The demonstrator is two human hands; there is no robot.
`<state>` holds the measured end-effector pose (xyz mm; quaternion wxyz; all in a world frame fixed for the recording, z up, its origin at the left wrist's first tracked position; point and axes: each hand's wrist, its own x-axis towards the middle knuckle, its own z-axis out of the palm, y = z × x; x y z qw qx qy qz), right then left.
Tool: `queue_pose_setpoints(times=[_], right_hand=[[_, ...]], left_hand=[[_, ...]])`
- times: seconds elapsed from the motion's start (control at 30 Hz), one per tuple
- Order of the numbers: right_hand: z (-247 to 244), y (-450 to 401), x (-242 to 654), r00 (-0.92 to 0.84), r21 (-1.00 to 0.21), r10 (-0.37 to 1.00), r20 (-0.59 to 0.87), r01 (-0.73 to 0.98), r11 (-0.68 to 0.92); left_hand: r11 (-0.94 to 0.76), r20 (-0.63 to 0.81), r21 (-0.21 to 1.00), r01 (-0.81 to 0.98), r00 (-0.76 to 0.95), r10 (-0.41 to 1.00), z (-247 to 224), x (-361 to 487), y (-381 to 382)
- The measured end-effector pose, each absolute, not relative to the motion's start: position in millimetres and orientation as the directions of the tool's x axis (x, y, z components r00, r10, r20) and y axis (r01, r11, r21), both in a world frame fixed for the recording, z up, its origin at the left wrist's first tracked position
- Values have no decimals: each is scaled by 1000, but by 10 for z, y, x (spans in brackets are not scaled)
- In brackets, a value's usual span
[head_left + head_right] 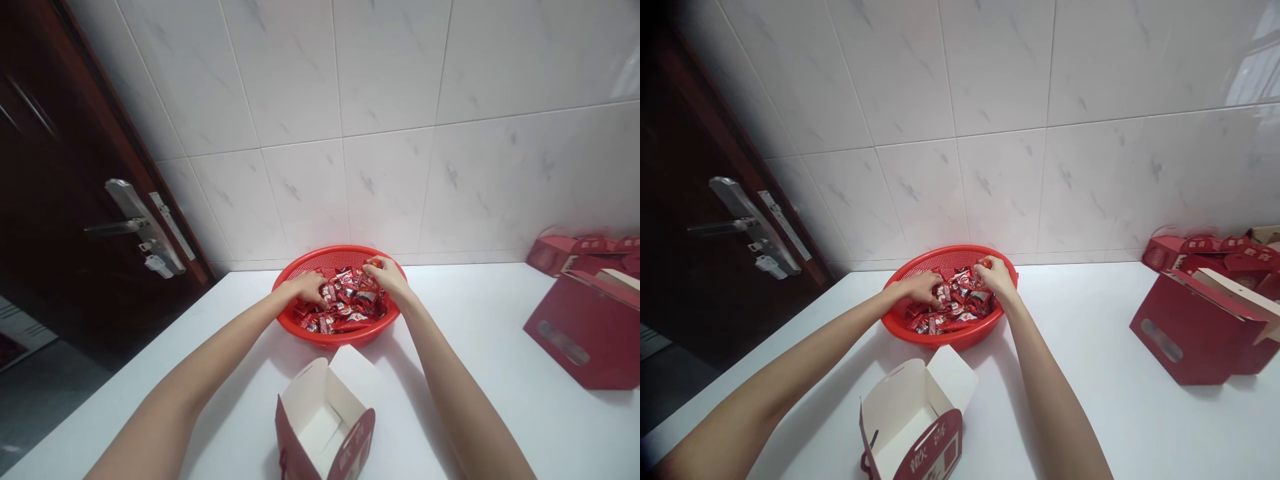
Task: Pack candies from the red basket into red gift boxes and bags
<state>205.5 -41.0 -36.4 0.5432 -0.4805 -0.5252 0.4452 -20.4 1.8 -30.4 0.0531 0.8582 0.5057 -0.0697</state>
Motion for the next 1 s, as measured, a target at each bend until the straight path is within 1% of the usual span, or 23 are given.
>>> queue_pose_setpoints(times=[0.07,0.2,0.3,0.37,0.47,0.6,0.67,0.77,0.87,1.0], right_hand=[[-358,-428,2053,59,-985,987,147,95,141],[-343,-466,2062,43,-952,989,140,280,123],[-329,-477,2066,27,-889,991,130,447,104],[-317,-476,2063,20,-827,992,122,555,90],[-293,-483,2053,16,-716,992,123,693,78],[-266,-528,2031,8,-571,994,105,819,54],[-268,-549,2017,-13,-510,997,70,859,47],[-287,-565,1998,-59,-439,998,6,897,55],[-301,-564,1988,-90,-396,995,-41,916,66],[-299,-557,1989,-107,-370,992,-74,926,72]], left_hand=[[-478,-110,8,878,476,872,-290,-205,21],[-412,20,-6,911,412,911,-274,-250,37],[-401,101,-5,916,400,911,-263,-284,47],[-431,116,1,902,428,896,-248,-287,41],[-522,65,17,853,520,852,-227,-258,16],[-618,-100,59,784,621,777,-234,-214,-23],[-624,-185,46,780,621,762,-247,-207,-37],[-595,-272,-13,803,570,775,-253,-202,-47],[-564,-295,-46,824,528,796,-242,-189,-46],[-531,-264,-95,842,493,829,-238,-186,-26]])
